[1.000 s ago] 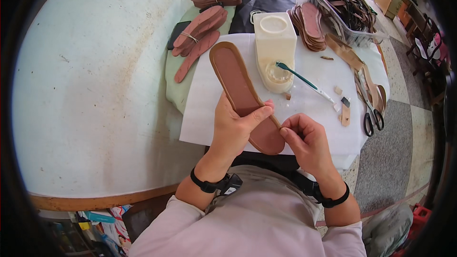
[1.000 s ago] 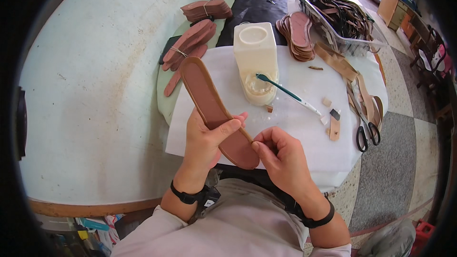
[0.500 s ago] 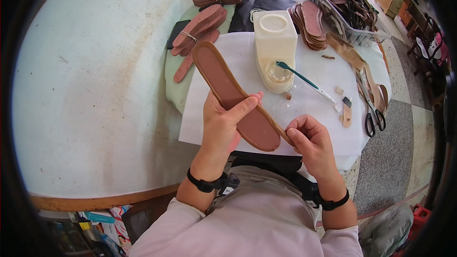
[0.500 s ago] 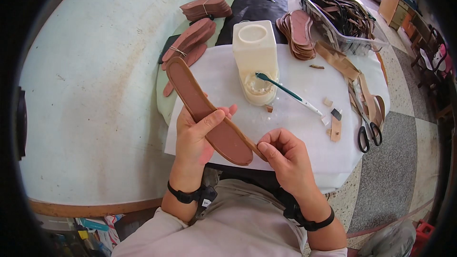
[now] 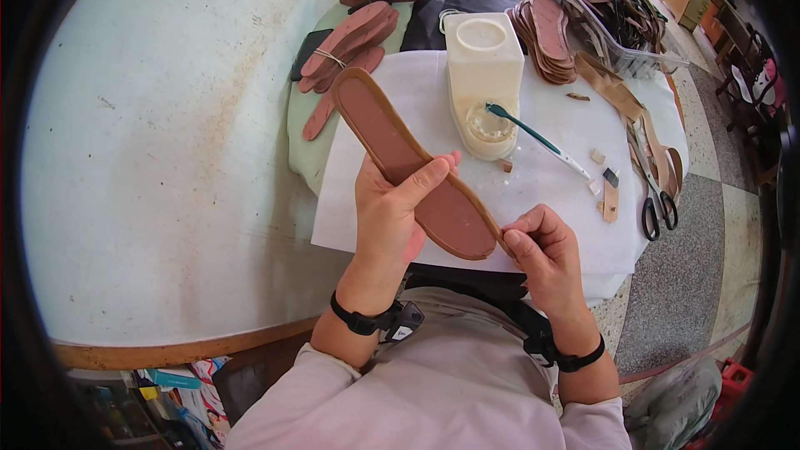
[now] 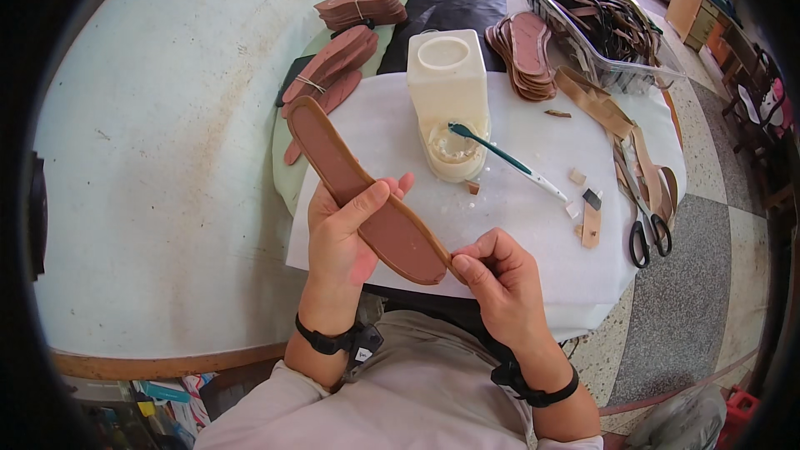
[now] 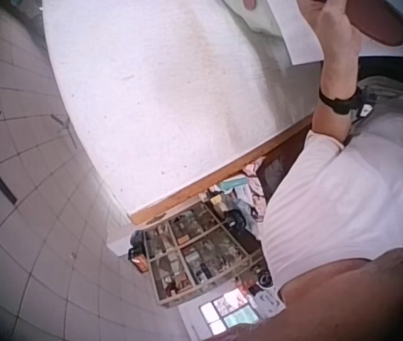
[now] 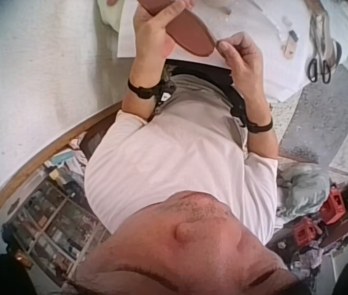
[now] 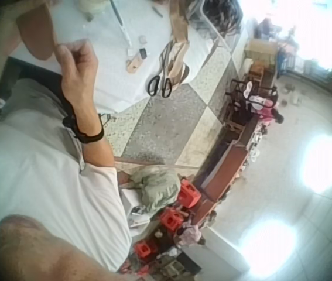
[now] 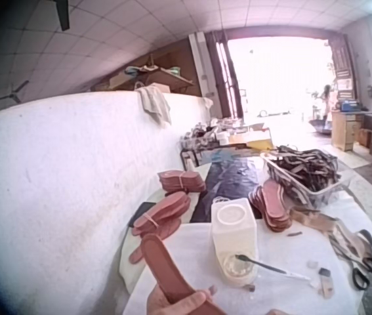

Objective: Applying adhesive to shoe insole components and assembling them.

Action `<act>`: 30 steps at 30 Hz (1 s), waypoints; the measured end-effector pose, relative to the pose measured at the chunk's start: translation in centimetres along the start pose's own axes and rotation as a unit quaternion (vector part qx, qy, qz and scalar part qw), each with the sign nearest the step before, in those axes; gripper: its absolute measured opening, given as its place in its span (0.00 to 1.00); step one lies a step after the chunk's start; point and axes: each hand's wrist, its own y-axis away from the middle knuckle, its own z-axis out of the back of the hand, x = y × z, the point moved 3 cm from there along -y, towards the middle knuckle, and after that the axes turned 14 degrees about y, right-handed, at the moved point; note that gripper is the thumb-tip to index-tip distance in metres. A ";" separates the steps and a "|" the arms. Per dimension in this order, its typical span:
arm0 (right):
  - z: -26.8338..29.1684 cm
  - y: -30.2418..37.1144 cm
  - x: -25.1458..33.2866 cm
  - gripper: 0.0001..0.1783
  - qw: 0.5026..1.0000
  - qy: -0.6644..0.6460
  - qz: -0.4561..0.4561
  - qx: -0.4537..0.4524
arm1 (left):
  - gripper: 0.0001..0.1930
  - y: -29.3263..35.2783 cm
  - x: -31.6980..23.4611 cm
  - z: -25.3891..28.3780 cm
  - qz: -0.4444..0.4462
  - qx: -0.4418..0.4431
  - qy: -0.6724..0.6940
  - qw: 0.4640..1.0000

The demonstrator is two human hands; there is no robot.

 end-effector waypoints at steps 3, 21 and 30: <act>0.0 0.0 -0.1 0.06 1.000 -0.013 0.002 0.000 | 0.08 -0.1 0.1 -0.2 0.004 -0.006 0.010 1.000; -1.4 0.2 0.1 0.05 0.988 0.143 0.043 -0.039 | 0.07 0.1 0.5 0.2 -0.002 -0.032 0.011 0.999; -1.6 -0.8 1.8 0.03 0.964 0.252 0.066 -0.053 | 0.16 0.4 -0.1 1.6 0.018 -0.011 0.013 1.000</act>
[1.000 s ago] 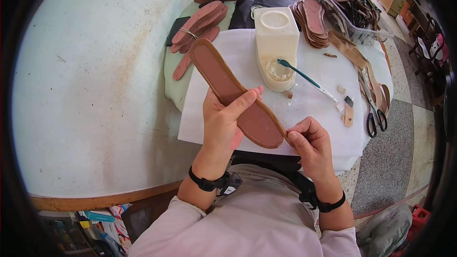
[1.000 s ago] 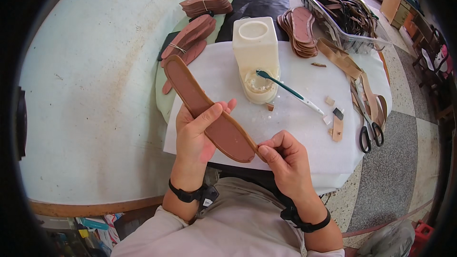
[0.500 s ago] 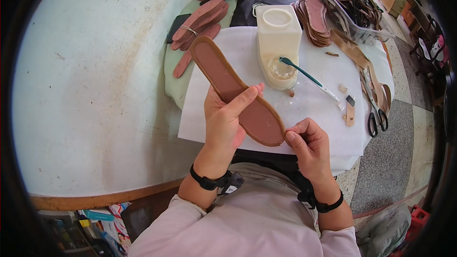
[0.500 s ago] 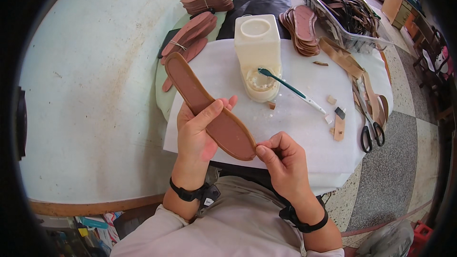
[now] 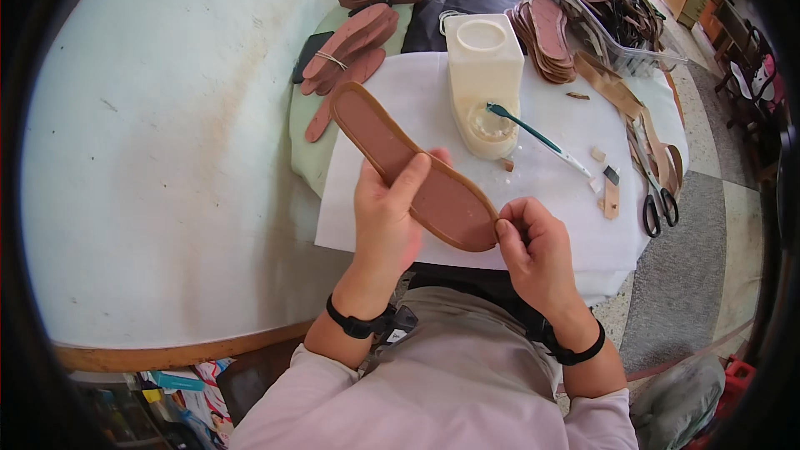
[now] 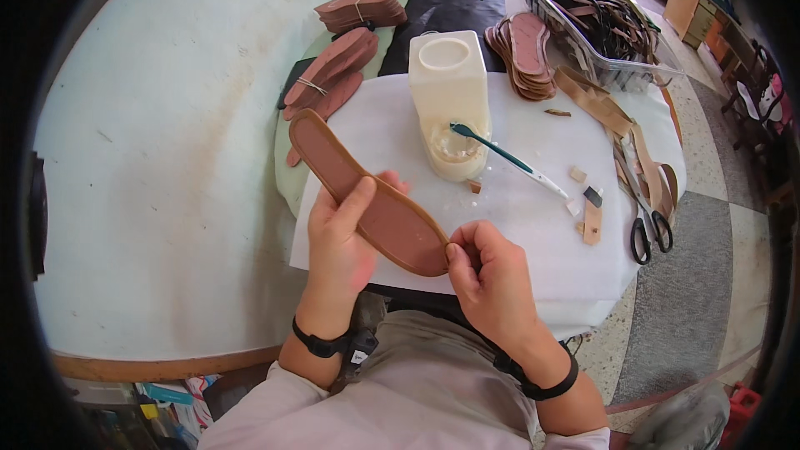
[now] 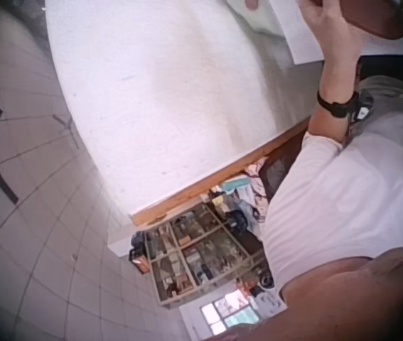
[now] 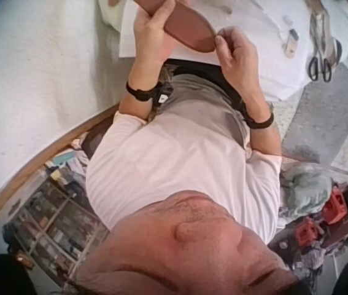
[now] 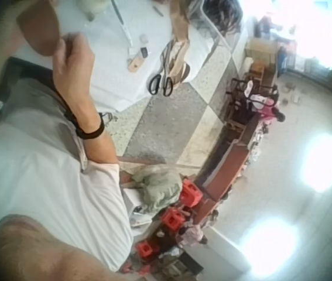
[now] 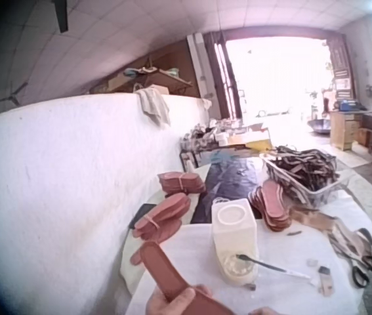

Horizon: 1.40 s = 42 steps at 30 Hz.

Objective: Applying adhesive to shoe insole components and assembling them.

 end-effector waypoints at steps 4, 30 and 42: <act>1.2 -1.0 0.9 0.04 0.999 0.041 0.018 0.014 | 0.34 0.7 -5.0 2.0 -0.376 -0.007 -0.247 0.893; 4.2 -0.4 0.7 0.06 0.983 -0.042 -0.011 0.180 | 0.04 1.9 -1.8 -5.4 -0.113 0.428 -0.532 0.722; 4.6 -0.2 -1.4 0.06 0.949 -0.236 -0.078 0.192 | 0.03 1.9 -1.4 -5.1 -0.097 0.390 -0.512 0.759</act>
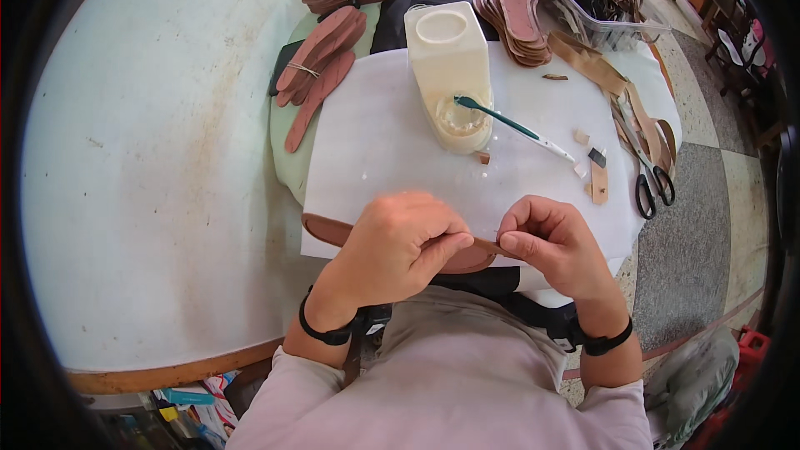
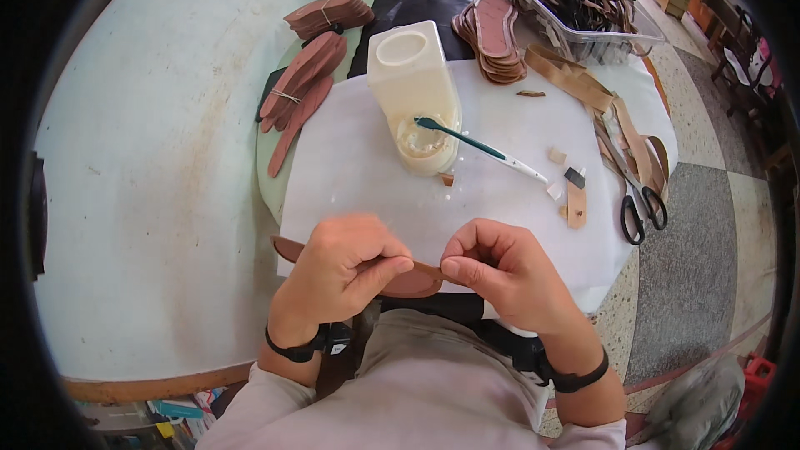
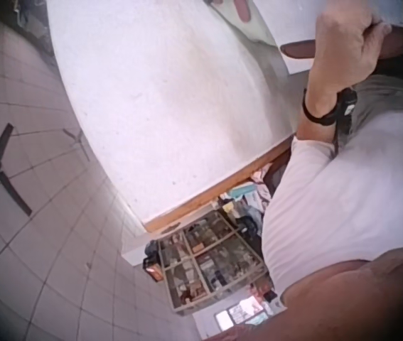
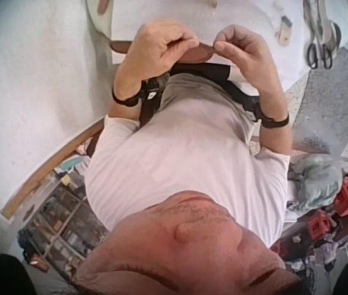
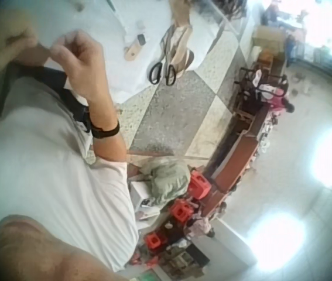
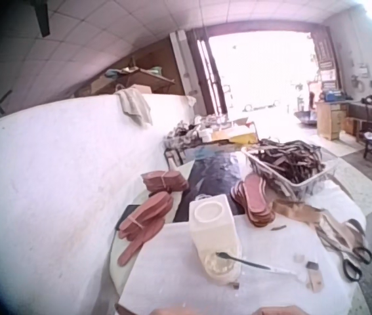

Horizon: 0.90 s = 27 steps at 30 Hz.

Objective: Applying adhesive to shoe insole components and assembling them.

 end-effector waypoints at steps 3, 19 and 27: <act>-0.1 0.3 -0.8 0.07 0.999 0.001 0.014 -0.040 | 0.02 0.1 0.3 -0.2 0.016 -0.016 0.008 1.000; -0.6 0.4 -1.8 0.07 0.995 -0.005 0.019 -0.102 | 0.05 0.8 1.0 -0.8 0.136 -0.099 0.077 0.983; -1.9 0.6 0.2 0.03 0.960 0.209 0.084 -0.168 | 0.06 1.3 1.1 -1.2 0.125 -0.125 0.114 0.978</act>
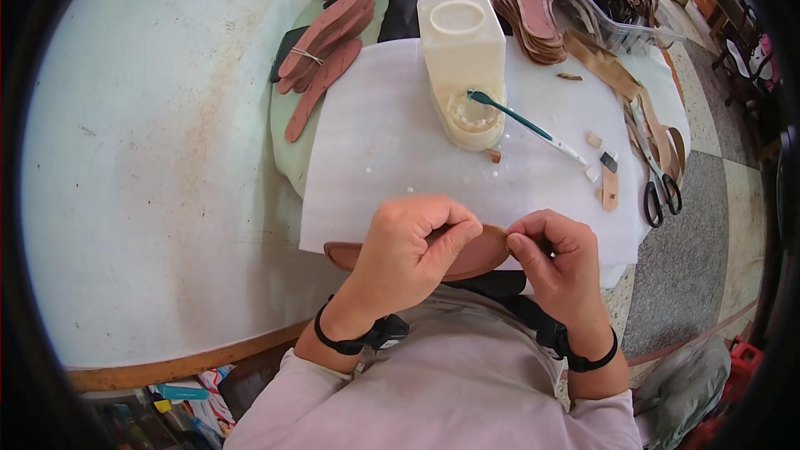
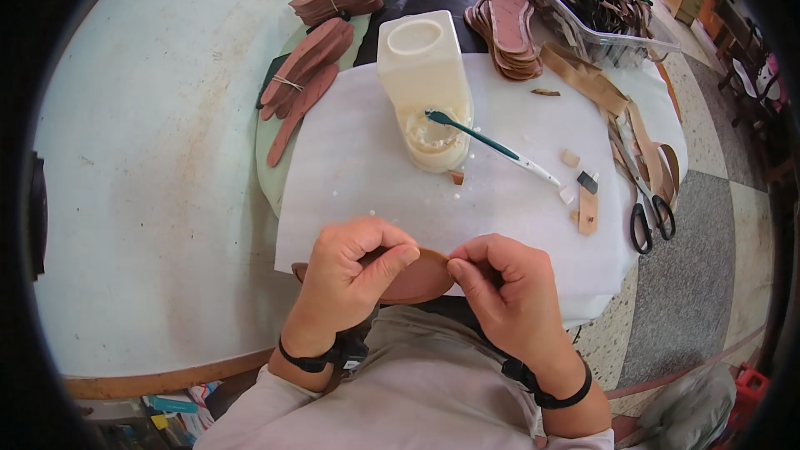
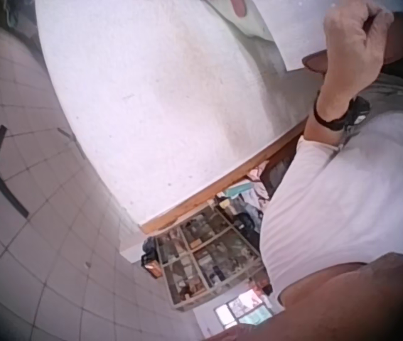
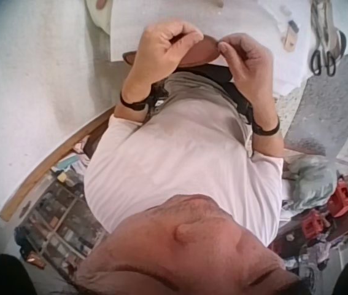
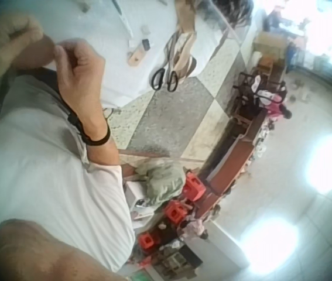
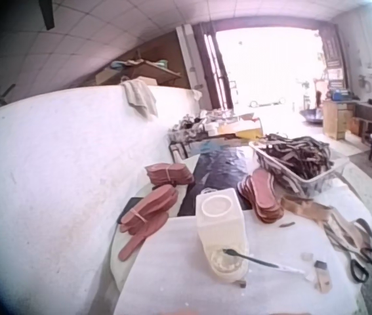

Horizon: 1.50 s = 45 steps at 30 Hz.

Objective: Applying adhesive to shoe insole components and assembling them.

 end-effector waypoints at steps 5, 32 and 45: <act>-0.5 -0.2 0.5 0.01 1.000 0.030 0.003 -0.002 | 0.05 0.4 0.2 -0.4 0.017 0.007 0.013 1.000; 0.4 0.0 1.1 0.06 0.977 0.141 0.139 -0.082 | 0.02 0.4 -0.3 -1.2 -0.012 0.003 -0.005 1.000; 1.3 1.1 0.7 0.09 0.958 0.202 0.190 0.074 | 0.05 1.1 -0.6 -2.3 -0.069 0.117 -0.060 0.989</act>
